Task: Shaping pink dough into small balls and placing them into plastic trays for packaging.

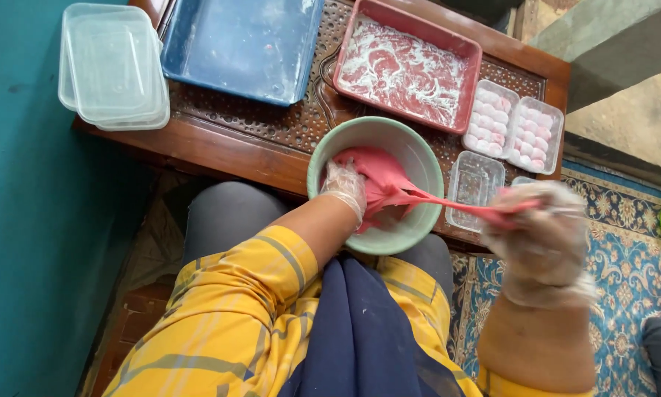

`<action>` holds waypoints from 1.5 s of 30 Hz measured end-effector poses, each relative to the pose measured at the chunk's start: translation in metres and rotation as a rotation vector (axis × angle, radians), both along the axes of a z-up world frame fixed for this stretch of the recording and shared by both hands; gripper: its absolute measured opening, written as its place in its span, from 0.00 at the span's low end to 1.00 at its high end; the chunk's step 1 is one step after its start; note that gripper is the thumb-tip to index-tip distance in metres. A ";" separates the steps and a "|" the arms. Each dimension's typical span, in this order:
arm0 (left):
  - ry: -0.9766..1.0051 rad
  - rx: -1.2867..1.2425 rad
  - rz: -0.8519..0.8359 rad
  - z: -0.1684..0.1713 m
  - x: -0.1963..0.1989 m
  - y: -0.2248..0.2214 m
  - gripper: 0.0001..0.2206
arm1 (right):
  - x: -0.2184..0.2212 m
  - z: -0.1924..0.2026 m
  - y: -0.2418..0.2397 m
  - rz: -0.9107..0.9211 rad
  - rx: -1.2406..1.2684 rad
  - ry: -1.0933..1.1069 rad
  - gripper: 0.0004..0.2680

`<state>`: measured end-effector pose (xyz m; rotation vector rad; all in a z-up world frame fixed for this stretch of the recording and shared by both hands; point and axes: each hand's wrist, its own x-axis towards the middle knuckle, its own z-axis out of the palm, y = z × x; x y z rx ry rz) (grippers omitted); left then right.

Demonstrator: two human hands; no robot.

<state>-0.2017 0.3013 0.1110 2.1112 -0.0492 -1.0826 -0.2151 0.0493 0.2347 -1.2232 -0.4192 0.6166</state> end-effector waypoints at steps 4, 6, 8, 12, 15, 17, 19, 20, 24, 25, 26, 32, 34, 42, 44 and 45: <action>-0.007 0.673 -0.343 -0.020 -0.004 -0.004 0.65 | -0.008 0.035 -0.025 -0.215 0.118 -0.251 0.03; -0.028 0.629 -0.283 0.020 -0.008 0.004 0.67 | -0.010 0.031 -0.051 -0.345 0.032 -0.445 0.02; 0.388 0.202 -0.133 0.096 -0.021 0.011 0.57 | -0.016 0.019 -0.092 -0.415 0.525 0.054 0.12; 0.090 -0.232 0.116 0.076 -0.013 0.008 0.24 | -0.018 0.034 0.000 -0.431 -0.005 -0.461 0.05; -0.003 -0.100 0.054 0.067 -0.016 0.016 0.18 | -0.016 -0.015 0.035 -0.421 -0.779 -0.361 0.06; -0.145 0.099 -0.014 0.064 -0.017 0.024 0.15 | 0.004 -0.089 0.025 -0.130 -0.949 -0.627 0.09; -0.214 0.201 -0.044 0.056 -0.019 0.028 0.17 | 0.041 -0.182 0.015 0.009 -1.235 -1.442 0.09; -0.283 0.301 -0.075 0.052 -0.019 0.030 0.20 | 0.060 -0.228 0.011 0.183 -1.419 -2.292 0.14; -0.477 0.583 -0.159 -0.137 0.065 0.014 0.18 | 0.056 -0.238 0.071 0.294 -1.586 -1.146 0.18; -0.477 0.596 -0.161 -0.153 0.077 0.010 0.17 | 0.059 -0.249 0.077 0.306 -1.609 -1.049 0.15; -0.478 0.608 -0.163 -0.170 0.089 0.006 0.17 | 0.061 -0.260 0.082 0.318 -1.629 -0.951 0.11; -0.330 0.145 0.429 0.003 0.022 0.051 0.26 | 0.076 -0.281 0.057 0.104 -1.467 -1.009 0.09; -0.556 0.008 0.210 -0.040 0.023 0.041 0.25 | 0.075 -0.270 0.053 0.030 -1.408 -1.170 0.08; -0.454 0.336 -0.112 -0.023 -0.005 -0.008 0.36 | 0.066 -0.203 0.057 -0.133 -0.917 -0.526 0.08; -0.406 0.321 0.021 0.003 -0.014 -0.014 0.26 | 0.045 -0.173 0.066 -0.252 -0.724 -0.224 0.07; -0.402 0.322 0.020 -0.008 -0.015 -0.014 0.26 | 0.037 -0.157 0.067 -0.252 -0.723 -0.219 0.07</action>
